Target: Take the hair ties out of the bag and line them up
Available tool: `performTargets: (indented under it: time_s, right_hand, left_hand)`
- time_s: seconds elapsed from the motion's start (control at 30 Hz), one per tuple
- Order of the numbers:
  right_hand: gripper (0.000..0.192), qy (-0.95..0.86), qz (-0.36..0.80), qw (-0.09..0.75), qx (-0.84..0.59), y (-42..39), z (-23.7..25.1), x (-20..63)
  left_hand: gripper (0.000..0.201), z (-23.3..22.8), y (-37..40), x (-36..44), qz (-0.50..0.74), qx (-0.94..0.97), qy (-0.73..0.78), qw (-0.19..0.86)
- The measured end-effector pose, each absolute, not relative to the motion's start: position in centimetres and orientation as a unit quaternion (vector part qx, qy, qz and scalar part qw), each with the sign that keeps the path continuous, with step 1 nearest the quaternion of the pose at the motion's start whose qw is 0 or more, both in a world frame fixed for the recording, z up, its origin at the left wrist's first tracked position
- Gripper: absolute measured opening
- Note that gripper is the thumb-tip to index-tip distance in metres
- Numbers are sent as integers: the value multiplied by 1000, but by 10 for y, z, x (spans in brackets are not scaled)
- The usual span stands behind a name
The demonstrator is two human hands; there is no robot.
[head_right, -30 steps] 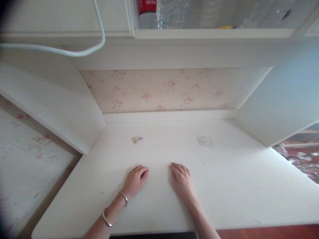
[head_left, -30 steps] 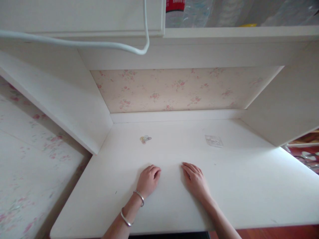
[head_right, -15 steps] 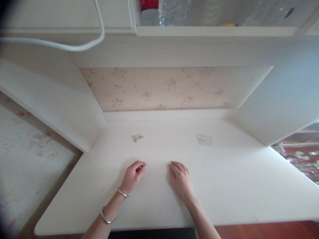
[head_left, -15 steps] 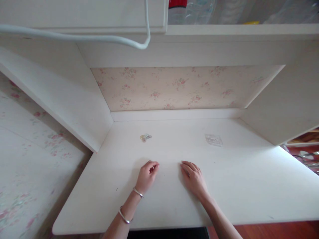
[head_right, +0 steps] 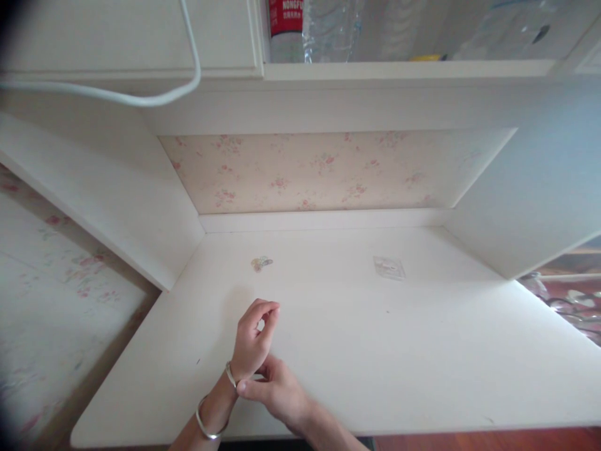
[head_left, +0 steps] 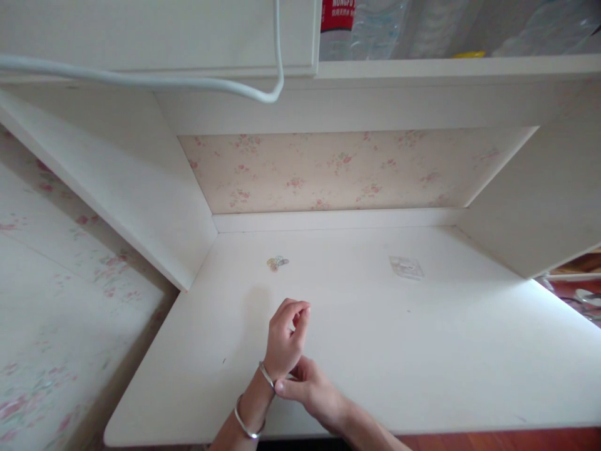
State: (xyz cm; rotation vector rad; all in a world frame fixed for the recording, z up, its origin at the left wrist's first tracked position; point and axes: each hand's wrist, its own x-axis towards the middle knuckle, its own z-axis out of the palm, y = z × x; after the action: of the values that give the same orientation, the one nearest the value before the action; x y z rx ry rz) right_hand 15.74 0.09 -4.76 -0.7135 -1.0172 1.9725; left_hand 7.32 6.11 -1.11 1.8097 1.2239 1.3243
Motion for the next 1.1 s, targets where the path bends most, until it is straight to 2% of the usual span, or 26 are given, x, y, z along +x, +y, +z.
performTargets:
  time_s: [0.23, 0.4, 0.53, 0.6, 0.77, 0.93, 1.1]
  right_hand:
    - [47, -415, 803, 333, -268, -4, -43, 150]
    - [60, -399, 754, 374, -363, 4, -47, 173]
    - [46, -377, 677, 405, -485, 12, -55, 212]
    - [42, -380, 635, 421, -524, 13, -63, 228]
    - [41, -400, 574, 442, -561, 5, -83, 248]
    - [38, -438, 563, 431, -552, -4, -87, 250]
    - [38, -439, 551, 443, -554, -2, -87, 251]
  left_hand:
    - [21, -21, 74, 86, 453, 760, 399, 239]
    - [22, -40, 116, 75, 347, 807, 445, 175]
    - [20, -62, 169, 52, 317, 794, 512, 85]
    - [26, -71, 193, 43, 286, 787, 544, 56]
    - [40, -89, 229, 35, 189, 785, 588, 37]
    - [38, -100, 240, 38, 165, 800, 574, 55]
    - [35, -100, 212, 60, 161, 845, 504, 73]
